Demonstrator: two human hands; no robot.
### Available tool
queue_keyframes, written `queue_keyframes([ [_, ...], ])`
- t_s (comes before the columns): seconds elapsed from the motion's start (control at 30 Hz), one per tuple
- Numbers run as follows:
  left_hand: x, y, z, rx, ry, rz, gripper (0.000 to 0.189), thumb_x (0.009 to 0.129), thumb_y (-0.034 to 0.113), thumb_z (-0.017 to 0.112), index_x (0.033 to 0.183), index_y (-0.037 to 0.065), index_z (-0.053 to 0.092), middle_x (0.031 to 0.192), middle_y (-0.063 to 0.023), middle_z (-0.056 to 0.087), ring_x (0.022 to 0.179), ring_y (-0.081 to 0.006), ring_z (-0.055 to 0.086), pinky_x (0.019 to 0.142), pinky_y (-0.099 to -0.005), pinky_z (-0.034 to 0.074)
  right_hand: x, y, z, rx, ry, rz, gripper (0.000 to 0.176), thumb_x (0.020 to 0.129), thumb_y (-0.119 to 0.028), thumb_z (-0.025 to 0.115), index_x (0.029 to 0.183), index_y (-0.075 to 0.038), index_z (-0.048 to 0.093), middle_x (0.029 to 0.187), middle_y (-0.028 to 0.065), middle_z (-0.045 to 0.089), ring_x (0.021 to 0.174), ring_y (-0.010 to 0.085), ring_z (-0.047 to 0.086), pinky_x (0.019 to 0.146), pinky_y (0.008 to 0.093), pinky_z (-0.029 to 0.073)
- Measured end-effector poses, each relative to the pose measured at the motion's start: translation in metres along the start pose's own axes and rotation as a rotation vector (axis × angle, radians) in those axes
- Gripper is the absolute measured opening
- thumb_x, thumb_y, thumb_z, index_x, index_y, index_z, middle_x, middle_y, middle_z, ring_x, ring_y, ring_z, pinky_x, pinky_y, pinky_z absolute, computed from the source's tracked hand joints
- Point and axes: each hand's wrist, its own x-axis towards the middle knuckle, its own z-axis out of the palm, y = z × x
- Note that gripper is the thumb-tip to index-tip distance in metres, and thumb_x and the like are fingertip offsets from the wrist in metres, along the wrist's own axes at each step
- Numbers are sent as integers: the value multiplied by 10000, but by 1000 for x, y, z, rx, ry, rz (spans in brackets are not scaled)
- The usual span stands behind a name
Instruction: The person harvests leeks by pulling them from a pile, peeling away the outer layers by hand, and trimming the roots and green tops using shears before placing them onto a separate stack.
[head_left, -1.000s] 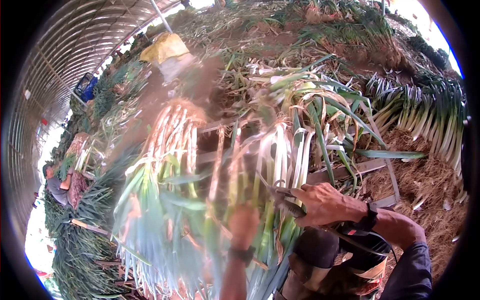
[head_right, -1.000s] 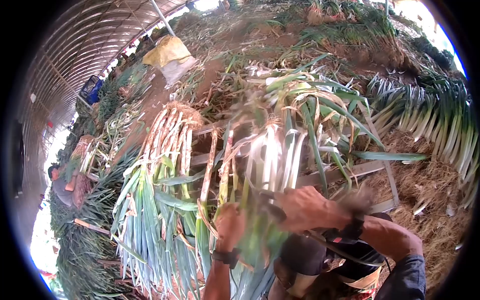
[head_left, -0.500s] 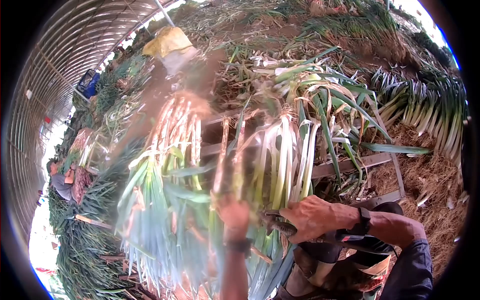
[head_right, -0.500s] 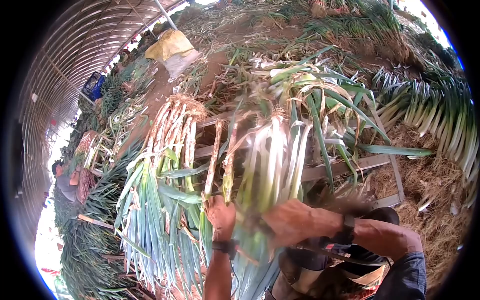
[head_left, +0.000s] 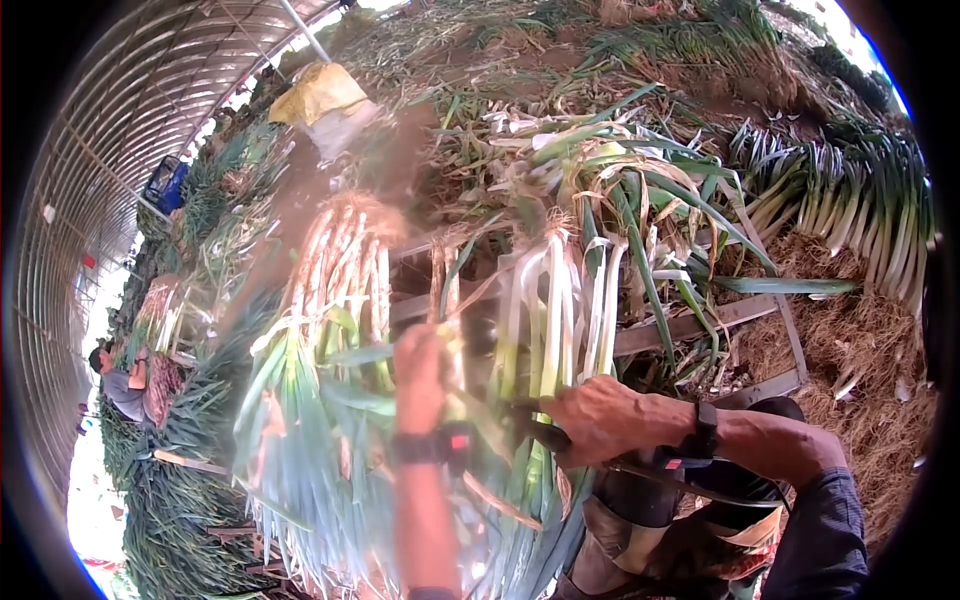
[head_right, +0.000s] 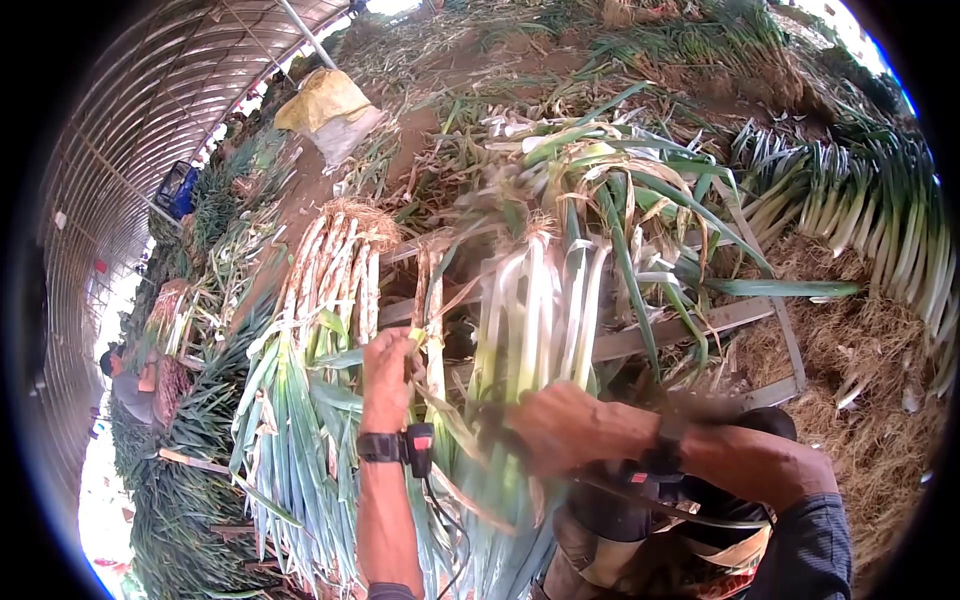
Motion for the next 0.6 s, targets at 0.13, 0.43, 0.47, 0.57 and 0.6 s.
queue_keyframes([
  [0.13, 16, 62, -23, -124, 242, -179, 556, 841, 34, 677, 1361, -85, 517, 1150, -186, 691, 983, -213, 671, 925, -324, 504, 8, -5, -9, 29, -3, 3, 558, 754, -310, 716, 1252, -78, 615, 797, 178, 669, 660, 353, 673, 593, 468, 537],
  [0.43, 12, 11, -115, 1313, 287, 219, 428, 738, -33, 658, 1129, 126, 730, 1169, -111, 640, 1100, -343, 569, 1006, -438, 459, 13, -7, 7, -54, -6, -287, 359, 907, -246, 575, 1220, -87, 650, 783, 102, 699, 552, 194, 630, 452, 356, 469],
  [0.47, 5, 4, -111, 1380, 264, 295, 403, 739, -23, 669, 1113, 119, 727, 1143, -109, 634, 1094, -330, 564, 998, -434, 460, 15, -8, 8, -203, 56, -344, 316, 990, -234, 508, 1233, -96, 654, 776, 67, 719, 505, 114, 611, 384, 293, 434],
  [0.57, -16, -27, -89, 1462, 156, 482, 296, 752, 20, 695, 1037, 96, 707, 1046, -103, 614, 1062, -302, 557, 960, -430, 464, 30, -12, 3, 21, -8, -150, 375, 761, -274, 683, 1029, -13, 659, 829, 161, 646, 615, 319, 653, 534, 444, 517],
  [0.6, -26, -33, -73, 1419, 94, 509, 236, 763, 43, 697, 995, 88, 694, 999, -101, 604, 1043, -299, 560, 940, -433, 467, 35, -12, 4, 42, -7, -105, 396, 715, -283, 718, 977, 8, 656, 840, 180, 629, 635, 359, 660, 561, 473, 533],
])
